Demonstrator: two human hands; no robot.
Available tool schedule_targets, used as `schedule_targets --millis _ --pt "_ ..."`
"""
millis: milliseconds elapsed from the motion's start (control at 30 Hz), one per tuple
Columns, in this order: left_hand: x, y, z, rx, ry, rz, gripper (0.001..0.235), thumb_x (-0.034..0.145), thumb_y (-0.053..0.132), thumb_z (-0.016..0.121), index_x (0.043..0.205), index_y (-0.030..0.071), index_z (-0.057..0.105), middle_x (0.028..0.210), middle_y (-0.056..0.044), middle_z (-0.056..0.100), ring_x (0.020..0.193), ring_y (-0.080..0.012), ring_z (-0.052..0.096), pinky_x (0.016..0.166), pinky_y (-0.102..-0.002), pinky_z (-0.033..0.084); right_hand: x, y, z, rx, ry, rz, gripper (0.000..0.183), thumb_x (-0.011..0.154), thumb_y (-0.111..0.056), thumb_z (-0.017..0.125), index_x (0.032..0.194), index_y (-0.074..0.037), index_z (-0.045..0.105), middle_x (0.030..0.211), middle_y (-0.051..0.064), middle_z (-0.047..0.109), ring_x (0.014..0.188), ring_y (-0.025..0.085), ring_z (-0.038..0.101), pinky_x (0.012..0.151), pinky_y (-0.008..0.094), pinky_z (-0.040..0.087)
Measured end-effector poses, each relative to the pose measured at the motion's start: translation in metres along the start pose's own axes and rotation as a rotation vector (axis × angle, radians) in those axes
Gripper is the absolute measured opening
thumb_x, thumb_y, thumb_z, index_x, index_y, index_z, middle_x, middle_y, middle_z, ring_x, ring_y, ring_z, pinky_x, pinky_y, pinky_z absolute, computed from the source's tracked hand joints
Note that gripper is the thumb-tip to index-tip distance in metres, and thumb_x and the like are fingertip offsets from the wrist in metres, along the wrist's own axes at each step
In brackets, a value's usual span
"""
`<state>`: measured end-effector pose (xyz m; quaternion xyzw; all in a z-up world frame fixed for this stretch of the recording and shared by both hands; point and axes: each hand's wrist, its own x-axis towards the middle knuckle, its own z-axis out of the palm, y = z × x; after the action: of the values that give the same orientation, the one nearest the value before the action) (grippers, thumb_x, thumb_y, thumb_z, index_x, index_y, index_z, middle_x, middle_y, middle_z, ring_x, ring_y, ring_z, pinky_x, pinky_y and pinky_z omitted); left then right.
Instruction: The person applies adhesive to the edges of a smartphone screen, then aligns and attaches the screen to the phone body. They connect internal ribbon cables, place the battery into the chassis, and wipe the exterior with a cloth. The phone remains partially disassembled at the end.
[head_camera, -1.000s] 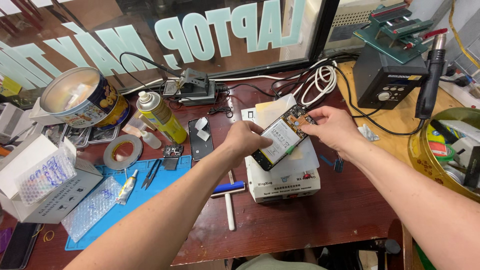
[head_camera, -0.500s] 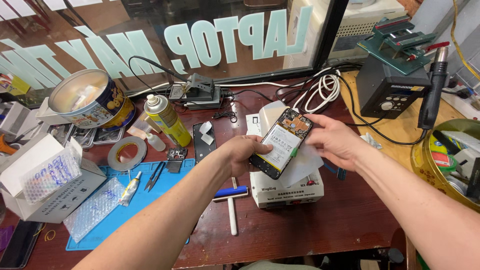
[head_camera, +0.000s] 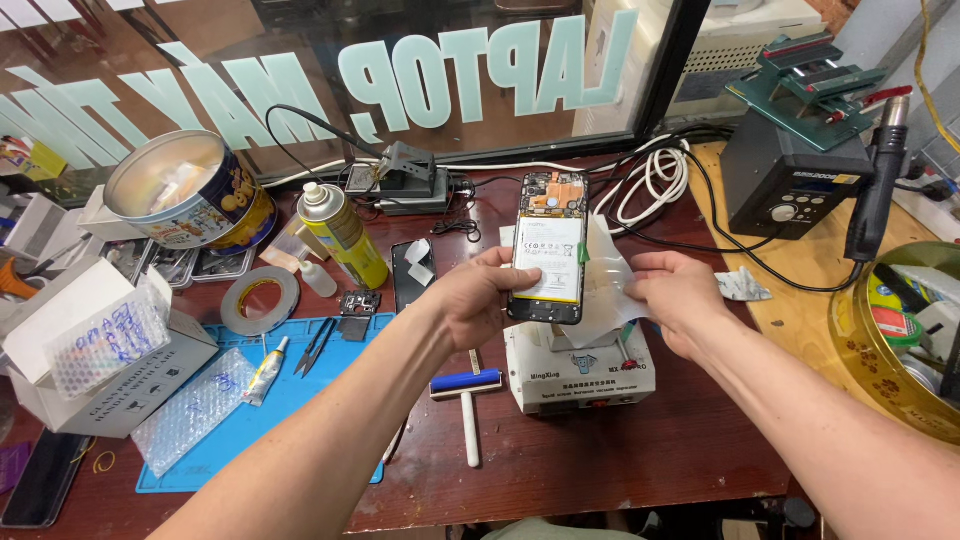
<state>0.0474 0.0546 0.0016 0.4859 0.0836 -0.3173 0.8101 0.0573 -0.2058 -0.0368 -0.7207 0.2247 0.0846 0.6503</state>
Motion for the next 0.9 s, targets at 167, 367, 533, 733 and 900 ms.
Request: schedule_targets --millis 167,367,533,733,900 --pt "-0.013 0.009 0.018 -0.001 -0.024 0.083 0.04 0.089 0.001 0.066 0.128 0.008 0.063 0.113 -0.009 0.074 0.099 -0.0208 0.074 0.089 -0.043 0.064 -0.036 -0.026 0.007 -0.717 0.126 -0.227 0.049 0.086 -0.01 0.079 0.132 -0.005 0.064 0.117 0.013 0.072 0.104 0.021 0.068 0.093 0.037 0.054" --pt "-0.014 0.015 0.032 0.031 0.043 0.244 0.038 0.087 0.0 0.067 0.125 0.006 0.063 0.109 -0.011 0.074 0.095 -0.02 0.074 0.081 -0.038 0.065 -0.062 -0.078 0.03 0.29 -0.479 -0.184 0.048 0.101 -0.037 0.052 0.129 0.001 0.064 0.129 0.009 0.071 0.115 0.017 0.068 0.096 0.035 0.056" --pt "-0.014 0.029 0.03 0.08 0.09 0.292 0.022 0.095 0.009 0.066 0.116 0.002 0.066 0.103 -0.01 0.074 0.089 -0.0192 0.072 0.077 -0.035 0.062 -0.067 -0.097 0.038 0.218 -0.497 -0.14 0.052 0.103 -0.042 0.047 0.133 -0.002 0.06 0.121 0.011 0.067 0.106 0.02 0.065 0.091 0.041 0.053" --pt "-0.016 0.038 0.02 0.09 0.147 0.302 0.018 0.095 0.014 0.067 0.108 0.002 0.069 0.099 -0.009 0.076 0.087 -0.0182 0.073 0.077 -0.037 0.062 -0.066 -0.099 0.037 0.359 -0.72 -0.073 0.048 0.101 -0.038 0.046 0.134 -0.005 0.062 0.12 0.007 0.069 0.101 0.019 0.067 0.088 0.04 0.056" --pt "-0.02 0.031 0.018 0.176 0.204 0.347 0.016 0.094 0.015 0.069 0.104 0.003 0.069 0.096 -0.007 0.074 0.084 -0.0154 0.07 0.072 -0.037 0.06 -0.068 -0.094 0.047 0.262 -0.549 -0.107 0.032 0.096 -0.017 0.061 0.124 -0.001 0.064 0.112 0.007 0.072 0.101 0.017 0.07 0.089 0.037 0.058"
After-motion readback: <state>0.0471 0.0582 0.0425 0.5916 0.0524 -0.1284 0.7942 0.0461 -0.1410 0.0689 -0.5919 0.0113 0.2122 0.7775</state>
